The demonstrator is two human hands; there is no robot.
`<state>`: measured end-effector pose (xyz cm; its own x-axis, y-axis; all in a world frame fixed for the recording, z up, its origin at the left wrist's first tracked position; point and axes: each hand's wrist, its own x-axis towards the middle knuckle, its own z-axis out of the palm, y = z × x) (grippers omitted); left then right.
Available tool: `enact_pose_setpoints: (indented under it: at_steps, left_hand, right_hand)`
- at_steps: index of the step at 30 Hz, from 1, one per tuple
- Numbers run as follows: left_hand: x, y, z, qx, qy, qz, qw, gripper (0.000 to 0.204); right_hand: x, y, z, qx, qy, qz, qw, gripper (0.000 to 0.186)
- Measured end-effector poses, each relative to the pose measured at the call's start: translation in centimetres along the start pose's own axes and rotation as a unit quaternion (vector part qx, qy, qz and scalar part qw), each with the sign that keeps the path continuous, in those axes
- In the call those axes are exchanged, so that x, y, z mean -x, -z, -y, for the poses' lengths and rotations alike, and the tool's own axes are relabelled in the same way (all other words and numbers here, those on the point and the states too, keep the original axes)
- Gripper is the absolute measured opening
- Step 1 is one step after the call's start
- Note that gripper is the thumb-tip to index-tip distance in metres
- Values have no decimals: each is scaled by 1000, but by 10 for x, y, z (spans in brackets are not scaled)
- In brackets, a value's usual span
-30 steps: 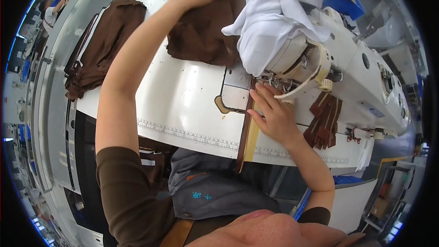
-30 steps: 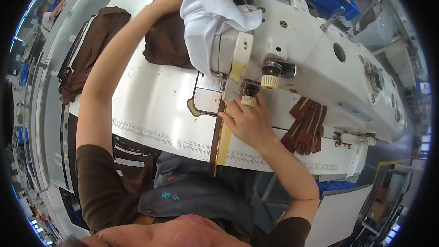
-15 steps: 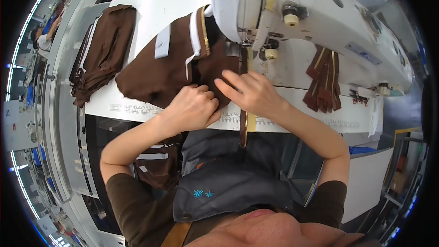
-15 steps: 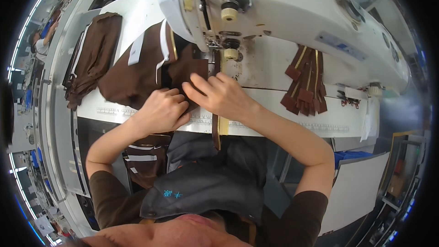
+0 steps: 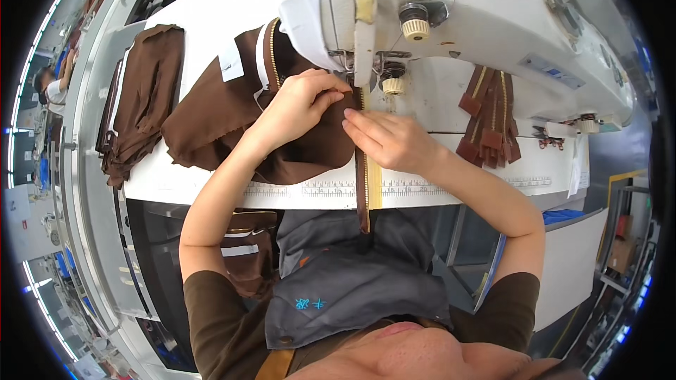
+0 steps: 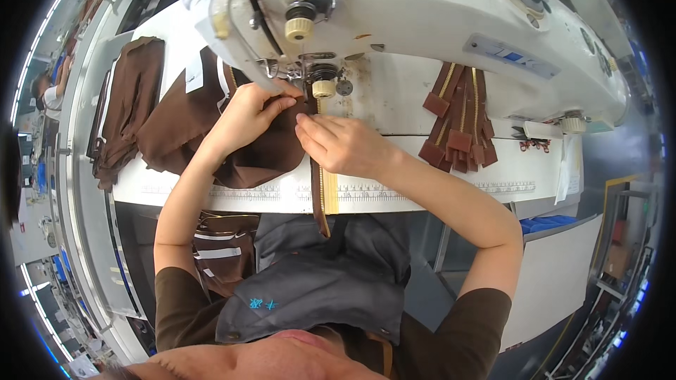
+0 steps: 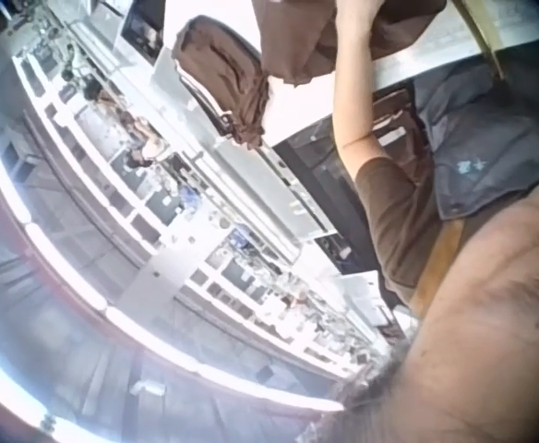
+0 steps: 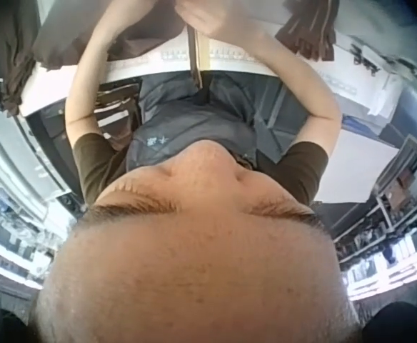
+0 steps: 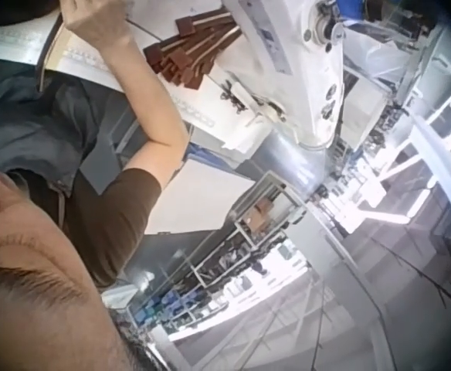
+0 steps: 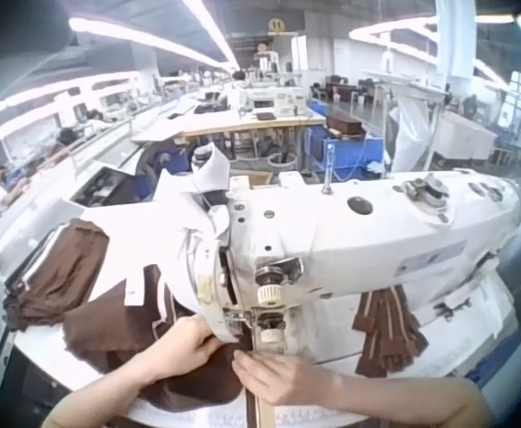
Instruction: Sewing zippers and fabric pieces together using an industrial sewing machine.
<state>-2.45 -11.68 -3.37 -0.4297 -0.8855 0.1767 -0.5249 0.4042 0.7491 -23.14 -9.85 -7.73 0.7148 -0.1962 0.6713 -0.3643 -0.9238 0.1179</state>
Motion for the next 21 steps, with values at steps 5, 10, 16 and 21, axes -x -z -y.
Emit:
enact_pose_setpoints:
  at_steps: [5,10,16,21]
  left_hand:
    - [-4,-7,9,-79,-59,-2,995,15]
    - [3,-3,9,-144,-108,-6,984,17]
    - [5,-5,6,-211,-89,13,973,24]
    - [6,-7,3,-207,-54,9,977,24]
  right_hand:
    - [3,1,-1,23,-53,37,998,26]
    - [4,0,3,22,-61,59,996,26]
    - [1,3,7,4,-108,97,989,27]
    - [-1,5,6,-12,-123,108,986,28]
